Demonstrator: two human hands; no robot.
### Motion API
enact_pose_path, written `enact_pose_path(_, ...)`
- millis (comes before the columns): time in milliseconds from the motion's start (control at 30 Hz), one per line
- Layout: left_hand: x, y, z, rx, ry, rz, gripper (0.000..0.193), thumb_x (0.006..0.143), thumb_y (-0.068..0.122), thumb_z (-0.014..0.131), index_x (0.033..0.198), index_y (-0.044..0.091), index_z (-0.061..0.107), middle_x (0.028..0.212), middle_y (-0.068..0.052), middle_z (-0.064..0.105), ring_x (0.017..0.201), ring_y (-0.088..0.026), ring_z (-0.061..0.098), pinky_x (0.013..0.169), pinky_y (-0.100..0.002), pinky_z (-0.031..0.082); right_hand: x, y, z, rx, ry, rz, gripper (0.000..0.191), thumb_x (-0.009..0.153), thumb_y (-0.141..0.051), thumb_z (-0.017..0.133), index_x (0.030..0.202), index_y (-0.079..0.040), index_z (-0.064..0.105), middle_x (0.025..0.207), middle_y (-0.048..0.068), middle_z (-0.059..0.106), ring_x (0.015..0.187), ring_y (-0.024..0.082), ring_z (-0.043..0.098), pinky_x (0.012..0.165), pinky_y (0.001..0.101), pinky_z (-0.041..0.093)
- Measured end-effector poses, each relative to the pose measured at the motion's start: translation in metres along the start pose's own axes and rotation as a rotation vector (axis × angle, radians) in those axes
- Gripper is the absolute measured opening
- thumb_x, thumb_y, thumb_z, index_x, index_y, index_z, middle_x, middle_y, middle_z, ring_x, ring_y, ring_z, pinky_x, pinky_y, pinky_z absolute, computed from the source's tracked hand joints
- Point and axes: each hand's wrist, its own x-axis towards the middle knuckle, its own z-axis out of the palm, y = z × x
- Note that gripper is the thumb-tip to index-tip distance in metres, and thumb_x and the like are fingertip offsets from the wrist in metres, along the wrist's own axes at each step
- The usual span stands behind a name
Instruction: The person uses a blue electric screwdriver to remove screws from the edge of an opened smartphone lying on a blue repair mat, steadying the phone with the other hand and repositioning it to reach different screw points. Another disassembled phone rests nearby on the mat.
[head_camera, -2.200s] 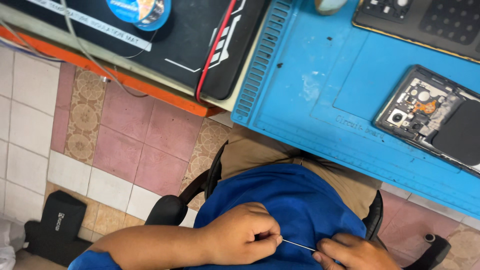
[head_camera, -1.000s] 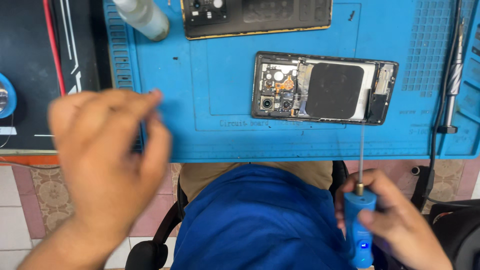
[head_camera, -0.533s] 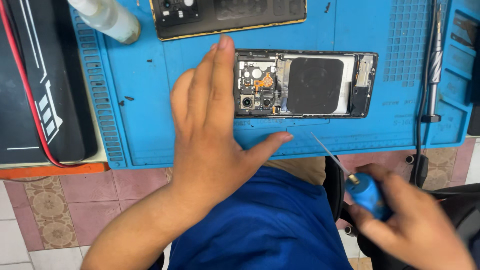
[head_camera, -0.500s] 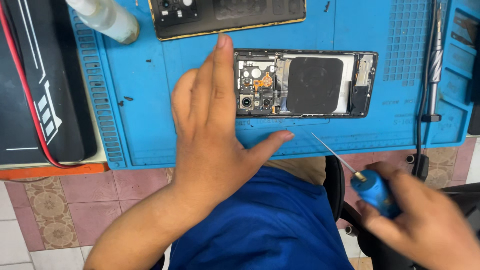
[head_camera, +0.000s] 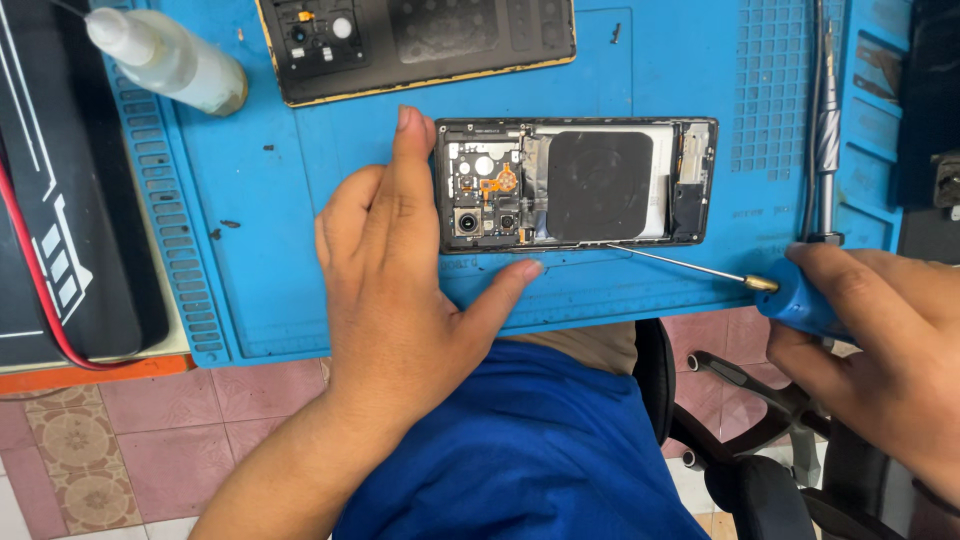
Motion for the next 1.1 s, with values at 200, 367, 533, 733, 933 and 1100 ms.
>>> enact_pose_path(200,0.004,0.001,0.001,0.004,0.005,-0.019,0.112,0.083,0.034,0.092,0.158,-0.009,0.020,0.153,-0.020,0.054,0.132,-0.032,0.048,0.117,-0.045,0.033,0.005,0.013,0.000,-0.073,-0.040,-0.080,0.065,0.061,-0.006,0.086,0.122,0.005,0.067,0.098,0.021,0.073,0.081,0.031,0.073,0.068,0.0377,0.058)
enact_pose_path(367,0.006,-0.002,-0.005,-0.072,-0.003,-0.018,0.114,0.087,0.026,0.090,0.161,-0.007,0.010,0.157,-0.020,0.054,0.137,-0.032,0.049,0.122,-0.042,0.031,0.009,0.016,0.001,-0.078,-0.020,-0.109,0.066,0.060,-0.010,0.086,0.121,0.004,0.067,0.101,0.021,0.073,0.082,0.032,0.073,0.069,0.0387,0.058)
enact_pose_path(533,0.009,-0.003,-0.007,-0.067,0.000,-0.008,0.110,0.084,0.021,0.089,0.156,-0.006,0.011,0.151,-0.021,0.055,0.133,-0.034,0.050,0.118,-0.042,0.032,0.009,0.018,0.001,-0.076,-0.065,-0.079,0.068,0.061,-0.008,0.086,0.124,0.005,0.066,0.101,0.020,0.073,0.082,0.031,0.073,0.071,0.0385,0.059)
enact_pose_path(733,0.009,-0.003,-0.006,-0.073,0.003,-0.012,0.111,0.087,0.023,0.089,0.160,-0.005,0.011,0.154,-0.018,0.056,0.135,-0.031,0.050,0.120,-0.040,0.033,0.012,0.019,0.000,-0.095,-0.131,-0.047,0.068,0.062,-0.009,0.086,0.126,0.002,0.067,0.098,0.019,0.073,0.081,0.030,0.073,0.069,0.0376,0.058)
enact_pose_path(933,0.010,-0.004,-0.006,-0.074,0.021,-0.009,0.108,0.083,0.021,0.090,0.155,-0.007,0.014,0.147,-0.020,0.059,0.130,-0.032,0.051,0.116,-0.041,0.034,0.022,0.007,-0.001,-0.173,-0.069,-0.098,0.067,0.058,-0.009,0.087,0.122,-0.001,0.070,0.093,0.014,0.072,0.080,0.028,0.071,0.069,0.0389,0.056)
enact_pose_path(1100,0.010,-0.004,-0.006,-0.071,0.027,-0.004,0.108,0.083,0.021,0.090,0.155,-0.007,0.015,0.146,-0.020,0.060,0.129,-0.032,0.052,0.115,-0.040,0.034,0.026,-0.002,0.000,-0.171,0.034,-0.163,0.062,0.058,-0.005,0.086,0.118,-0.001,0.072,0.091,0.013,0.072,0.082,0.030,0.071,0.072,0.0422,0.055)
